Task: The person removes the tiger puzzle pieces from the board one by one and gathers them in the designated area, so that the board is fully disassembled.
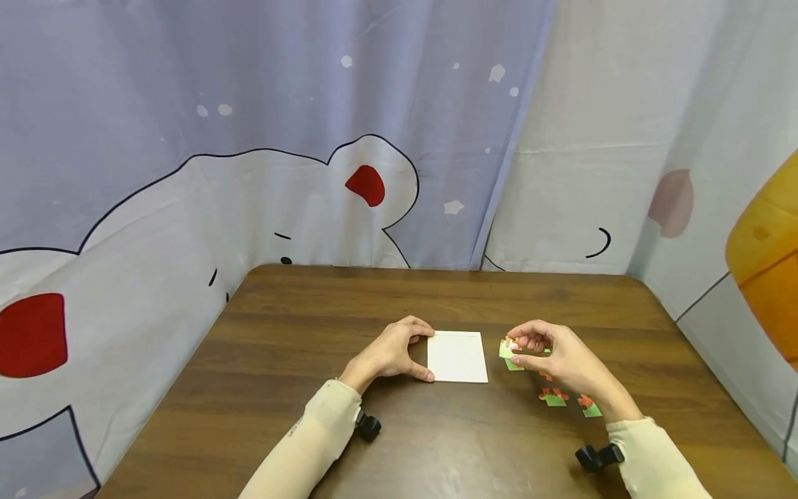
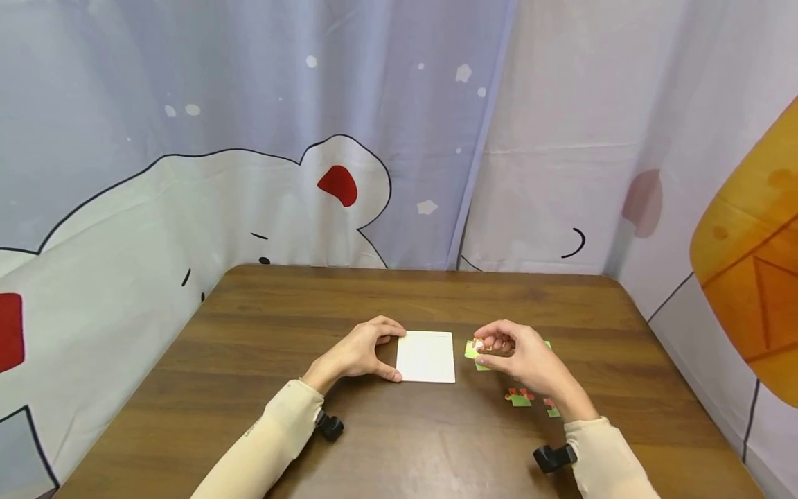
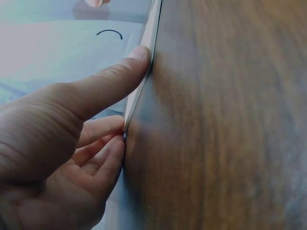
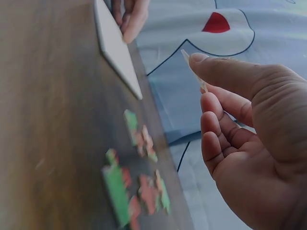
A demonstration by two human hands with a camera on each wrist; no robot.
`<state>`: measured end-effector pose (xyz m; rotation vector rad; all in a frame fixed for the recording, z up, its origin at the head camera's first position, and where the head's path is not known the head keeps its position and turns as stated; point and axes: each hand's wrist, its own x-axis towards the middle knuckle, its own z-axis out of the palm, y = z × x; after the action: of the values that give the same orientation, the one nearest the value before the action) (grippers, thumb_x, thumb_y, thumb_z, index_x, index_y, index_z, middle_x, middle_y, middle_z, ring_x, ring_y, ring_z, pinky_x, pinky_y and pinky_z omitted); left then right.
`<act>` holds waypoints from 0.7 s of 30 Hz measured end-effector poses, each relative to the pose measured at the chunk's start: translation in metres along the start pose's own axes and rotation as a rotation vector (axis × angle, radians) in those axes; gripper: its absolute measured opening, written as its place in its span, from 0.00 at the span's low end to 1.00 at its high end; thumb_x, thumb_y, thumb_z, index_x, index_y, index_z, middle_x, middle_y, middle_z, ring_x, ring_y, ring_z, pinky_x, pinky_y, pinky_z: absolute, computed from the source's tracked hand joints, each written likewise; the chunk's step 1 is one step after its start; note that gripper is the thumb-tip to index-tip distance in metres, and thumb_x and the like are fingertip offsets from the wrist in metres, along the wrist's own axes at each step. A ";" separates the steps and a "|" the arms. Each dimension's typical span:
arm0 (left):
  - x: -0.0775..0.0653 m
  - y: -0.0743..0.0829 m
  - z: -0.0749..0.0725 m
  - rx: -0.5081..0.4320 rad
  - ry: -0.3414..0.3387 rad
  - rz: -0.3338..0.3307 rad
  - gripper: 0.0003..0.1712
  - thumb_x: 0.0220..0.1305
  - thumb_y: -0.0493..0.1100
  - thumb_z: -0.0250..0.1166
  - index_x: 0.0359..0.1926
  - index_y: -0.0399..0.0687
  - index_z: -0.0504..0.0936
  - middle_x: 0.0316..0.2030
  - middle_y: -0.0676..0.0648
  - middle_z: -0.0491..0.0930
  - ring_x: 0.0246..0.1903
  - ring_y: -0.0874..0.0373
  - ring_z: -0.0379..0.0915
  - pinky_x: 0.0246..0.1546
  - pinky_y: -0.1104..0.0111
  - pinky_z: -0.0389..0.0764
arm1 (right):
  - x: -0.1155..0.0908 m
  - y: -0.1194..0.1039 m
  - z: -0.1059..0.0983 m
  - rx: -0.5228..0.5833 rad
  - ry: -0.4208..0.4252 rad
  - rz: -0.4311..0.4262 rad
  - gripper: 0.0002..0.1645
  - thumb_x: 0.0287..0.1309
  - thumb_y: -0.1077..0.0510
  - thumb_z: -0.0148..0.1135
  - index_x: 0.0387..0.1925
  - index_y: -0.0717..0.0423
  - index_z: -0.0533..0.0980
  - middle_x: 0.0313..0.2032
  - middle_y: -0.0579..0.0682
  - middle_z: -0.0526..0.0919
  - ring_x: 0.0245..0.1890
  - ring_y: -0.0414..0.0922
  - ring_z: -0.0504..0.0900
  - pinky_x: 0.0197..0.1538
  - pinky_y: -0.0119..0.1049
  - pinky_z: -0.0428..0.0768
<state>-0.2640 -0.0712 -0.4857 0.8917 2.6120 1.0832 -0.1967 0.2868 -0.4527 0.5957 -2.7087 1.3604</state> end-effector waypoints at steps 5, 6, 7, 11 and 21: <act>0.000 0.000 0.000 -0.009 -0.005 0.000 0.51 0.46 0.47 0.95 0.71 0.40 0.83 0.69 0.45 0.77 0.68 0.46 0.79 0.72 0.60 0.79 | -0.017 0.009 0.001 0.030 -0.006 -0.039 0.21 0.62 0.60 0.84 0.54 0.57 0.86 0.40 0.53 0.85 0.36 0.40 0.82 0.39 0.30 0.82; 0.000 0.000 0.000 -0.011 -0.005 0.000 0.51 0.46 0.47 0.95 0.71 0.39 0.83 0.69 0.45 0.77 0.68 0.46 0.79 0.72 0.60 0.79 | -0.020 0.011 0.002 0.030 -0.006 -0.050 0.21 0.61 0.61 0.85 0.53 0.57 0.86 0.40 0.53 0.85 0.35 0.40 0.81 0.38 0.30 0.82; 0.000 0.000 0.000 -0.012 -0.005 0.000 0.51 0.46 0.47 0.95 0.71 0.39 0.83 0.69 0.45 0.77 0.69 0.46 0.79 0.72 0.60 0.79 | -0.023 0.013 0.003 0.032 -0.011 -0.061 0.21 0.61 0.62 0.85 0.53 0.57 0.86 0.40 0.52 0.84 0.35 0.40 0.81 0.38 0.30 0.82; 0.000 -0.001 0.001 -0.012 -0.006 0.004 0.51 0.46 0.47 0.95 0.71 0.39 0.83 0.69 0.45 0.77 0.69 0.46 0.79 0.72 0.61 0.79 | -0.032 0.021 0.007 0.030 -0.032 -0.093 0.22 0.59 0.63 0.85 0.54 0.56 0.87 0.39 0.50 0.85 0.35 0.44 0.82 0.38 0.32 0.81; 0.000 -0.002 0.000 0.001 -0.001 0.026 0.50 0.46 0.47 0.95 0.70 0.39 0.84 0.69 0.44 0.78 0.69 0.47 0.79 0.72 0.61 0.79 | -0.039 0.031 0.010 -0.075 -0.057 -0.164 0.23 0.55 0.60 0.88 0.52 0.50 0.89 0.40 0.42 0.87 0.38 0.45 0.82 0.41 0.33 0.81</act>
<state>-0.2649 -0.0717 -0.4871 0.9285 2.6077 1.0873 -0.1703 0.3079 -0.4908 0.8417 -2.6705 1.2161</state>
